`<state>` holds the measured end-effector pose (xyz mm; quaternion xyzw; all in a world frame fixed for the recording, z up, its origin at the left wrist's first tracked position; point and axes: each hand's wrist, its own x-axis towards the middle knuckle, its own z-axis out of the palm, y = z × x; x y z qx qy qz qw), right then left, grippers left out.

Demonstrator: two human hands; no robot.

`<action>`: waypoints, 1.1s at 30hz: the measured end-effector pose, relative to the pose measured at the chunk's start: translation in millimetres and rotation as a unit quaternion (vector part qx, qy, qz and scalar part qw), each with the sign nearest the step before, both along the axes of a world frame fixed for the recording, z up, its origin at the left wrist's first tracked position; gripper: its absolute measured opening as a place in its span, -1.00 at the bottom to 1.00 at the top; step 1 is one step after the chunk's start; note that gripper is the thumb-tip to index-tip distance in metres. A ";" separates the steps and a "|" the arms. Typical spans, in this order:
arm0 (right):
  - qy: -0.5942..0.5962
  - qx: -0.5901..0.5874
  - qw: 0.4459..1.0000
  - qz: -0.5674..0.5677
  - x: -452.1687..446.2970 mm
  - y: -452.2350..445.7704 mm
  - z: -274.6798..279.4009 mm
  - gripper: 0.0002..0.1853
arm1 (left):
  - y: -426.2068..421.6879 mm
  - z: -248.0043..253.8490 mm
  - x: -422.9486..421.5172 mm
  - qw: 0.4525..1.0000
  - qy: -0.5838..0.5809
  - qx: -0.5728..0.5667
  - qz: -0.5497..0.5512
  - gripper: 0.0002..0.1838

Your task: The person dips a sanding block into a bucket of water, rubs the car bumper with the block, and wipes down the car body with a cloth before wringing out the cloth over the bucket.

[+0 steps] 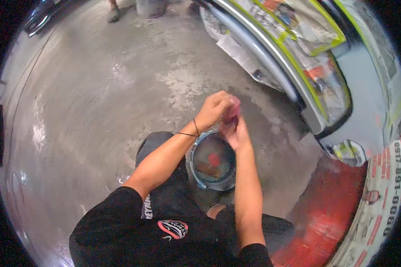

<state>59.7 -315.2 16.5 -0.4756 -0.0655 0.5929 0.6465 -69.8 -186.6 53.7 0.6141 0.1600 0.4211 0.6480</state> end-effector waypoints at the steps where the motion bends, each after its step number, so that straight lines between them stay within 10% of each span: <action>1: 0.018 -0.003 1.000 -0.025 -8.2 16.0 11.4 -0.24 | 7.3 -4.8 -4.2 1.000 0.007 -0.002 0.011 -0.70; 3: 0.090 0.061 0.993 0.036 -23.5 35.5 53.1 -0.16 | 16.5 -14.1 -11.2 0.947 0.107 0.304 0.014 -0.76; 12: -0.047 -0.031 0.979 0.196 6.9 113.6 40.1 -0.59 | 22.3 30.9 -92.4 0.895 0.359 0.217 0.150 -0.50; 14: -0.054 -0.023 0.963 0.265 -12.1 123.0 66.7 -0.60 | 34.4 29.5 -101.3 0.758 0.360 0.396 0.372 -0.23; 17: -0.117 0.005 0.910 0.398 -43.0 142.9 87.5 -0.66 | 42.7 0.2 -98.5 0.732 0.411 0.460 0.289 -0.13; 19: -0.367 -0.047 0.725 0.580 -55.5 160.3 77.6 -0.59 | 54.2 -16.9 -95.4 0.759 0.446 0.415 0.229 -0.30; 25: -0.667 -0.029 0.562 0.488 -62.8 172.9 27.3 -0.78 | 66.9 -38.0 -84.9 0.746 0.564 0.329 0.131 -0.64; 27: -0.806 0.051 0.409 0.424 -53.2 165.1 13.7 -0.73 | 67.5 -38.7 -79.9 0.752 0.559 0.326 0.123 -0.70; 33: -0.849 -0.063 0.369 0.373 -61.1 127.5 17.4 -0.84 | 68.5 -43.8 -68.9 0.753 0.588 0.294 0.000 -0.73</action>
